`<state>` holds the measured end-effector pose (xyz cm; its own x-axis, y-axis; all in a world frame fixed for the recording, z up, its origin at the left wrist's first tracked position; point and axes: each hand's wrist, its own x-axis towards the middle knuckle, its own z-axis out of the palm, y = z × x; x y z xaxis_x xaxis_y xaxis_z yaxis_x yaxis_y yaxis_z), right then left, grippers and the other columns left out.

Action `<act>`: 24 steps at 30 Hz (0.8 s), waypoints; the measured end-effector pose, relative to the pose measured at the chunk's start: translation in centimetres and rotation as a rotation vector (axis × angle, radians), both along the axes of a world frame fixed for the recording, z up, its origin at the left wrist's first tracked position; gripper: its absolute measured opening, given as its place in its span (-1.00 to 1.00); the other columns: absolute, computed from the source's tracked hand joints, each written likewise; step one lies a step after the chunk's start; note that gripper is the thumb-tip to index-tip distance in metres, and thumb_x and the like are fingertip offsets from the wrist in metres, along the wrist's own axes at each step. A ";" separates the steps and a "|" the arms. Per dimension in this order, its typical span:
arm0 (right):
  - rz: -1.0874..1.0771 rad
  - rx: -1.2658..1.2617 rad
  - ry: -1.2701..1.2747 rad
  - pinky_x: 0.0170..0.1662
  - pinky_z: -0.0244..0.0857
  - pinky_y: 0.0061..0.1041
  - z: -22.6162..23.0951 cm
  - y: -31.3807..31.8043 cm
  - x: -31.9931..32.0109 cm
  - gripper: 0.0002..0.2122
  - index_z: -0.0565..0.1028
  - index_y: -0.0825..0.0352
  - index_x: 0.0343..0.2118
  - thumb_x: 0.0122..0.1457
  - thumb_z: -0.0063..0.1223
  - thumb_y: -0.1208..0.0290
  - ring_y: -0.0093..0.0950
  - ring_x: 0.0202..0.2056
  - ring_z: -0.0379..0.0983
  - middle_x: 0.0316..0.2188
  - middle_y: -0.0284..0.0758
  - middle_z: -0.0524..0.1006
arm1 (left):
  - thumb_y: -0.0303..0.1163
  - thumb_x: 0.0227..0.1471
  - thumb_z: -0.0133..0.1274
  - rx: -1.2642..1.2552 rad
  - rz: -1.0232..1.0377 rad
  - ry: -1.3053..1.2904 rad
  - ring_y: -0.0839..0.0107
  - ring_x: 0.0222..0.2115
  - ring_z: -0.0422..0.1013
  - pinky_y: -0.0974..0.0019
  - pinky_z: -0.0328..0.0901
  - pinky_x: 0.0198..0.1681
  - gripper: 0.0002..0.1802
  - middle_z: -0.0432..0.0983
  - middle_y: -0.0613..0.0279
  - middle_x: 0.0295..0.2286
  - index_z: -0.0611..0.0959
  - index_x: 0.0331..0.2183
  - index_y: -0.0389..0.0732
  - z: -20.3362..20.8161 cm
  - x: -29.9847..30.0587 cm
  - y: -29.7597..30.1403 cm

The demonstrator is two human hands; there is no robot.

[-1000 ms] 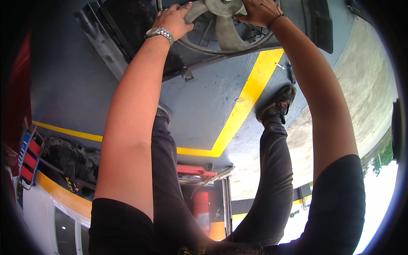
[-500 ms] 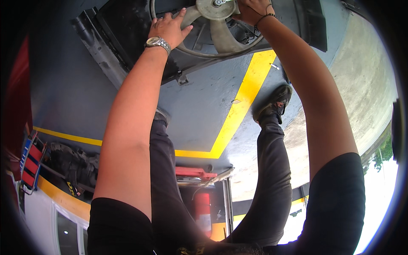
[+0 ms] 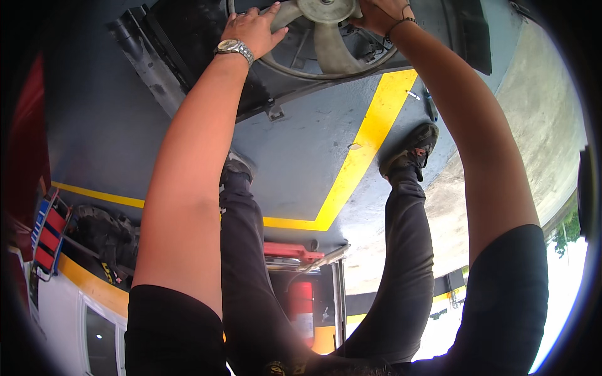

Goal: The person removes a car fan assembly from the floor, positions it into the front of a red car's engine bay, and secures it by hand. They then connect an electrical plug to the fan and adjust the front support beam.

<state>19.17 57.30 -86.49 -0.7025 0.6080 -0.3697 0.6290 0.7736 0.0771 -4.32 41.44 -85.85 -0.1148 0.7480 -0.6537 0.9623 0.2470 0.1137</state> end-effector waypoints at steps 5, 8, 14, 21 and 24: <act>0.070 -0.079 0.075 0.14 0.23 0.09 1.6 -0.1 -1.3 -0.21 0.43 0.32 0.09 -0.13 0.43 -0.11 -0.15 0.11 0.44 -0.05 -0.12 0.55 | 0.20 0.21 0.06 0.145 -0.024 0.044 -0.01 0.19 0.38 -0.09 0.16 0.34 -0.23 0.42 0.07 0.17 0.28 0.38 0.36 -0.6 -0.2 -0.5; 0.026 -0.200 0.148 0.14 0.24 0.11 2.3 1.0 -2.1 -0.29 0.42 0.25 0.13 -0.05 0.37 -0.05 -0.12 0.08 0.48 -0.05 -0.12 0.56 | 0.15 0.24 0.05 0.120 -0.024 0.037 0.12 0.26 0.31 -0.03 0.09 0.40 -0.23 0.34 0.08 0.25 0.23 0.40 0.33 -0.9 -0.7 -0.1; 0.263 -0.257 0.059 0.01 0.34 0.00 0.3 1.0 -3.9 -0.60 0.48 0.10 0.09 0.23 0.09 0.08 -0.16 -0.06 0.59 -0.08 -0.14 0.59 | 0.15 0.24 0.06 0.038 0.004 0.018 0.13 0.29 0.27 -0.02 0.06 0.42 -0.22 0.30 0.13 0.28 0.21 0.40 0.38 -0.2 -0.7 0.5; 0.233 -0.139 0.520 -0.12 0.42 -0.14 3.8 3.5 -3.3 -0.84 0.49 0.21 -0.17 0.20 0.07 0.38 -0.09 -0.24 0.58 -0.20 -0.17 0.59 | 0.12 0.23 0.09 0.046 0.037 0.024 0.03 0.31 0.23 -0.03 0.14 0.38 -0.24 0.25 0.14 0.29 0.25 0.39 0.40 -1.3 -0.6 0.4; -0.109 -0.341 0.619 -0.03 0.41 -0.18 6.9 1.7 1.7 -0.83 0.52 0.27 -0.20 0.20 0.07 0.36 -0.15 -0.22 0.58 -0.19 -0.17 0.60 | 0.08 0.21 0.13 0.122 0.011 0.114 -0.01 0.31 0.21 -0.02 0.19 0.35 -0.25 0.20 0.13 0.31 0.28 0.37 0.42 -0.6 0.3 -0.1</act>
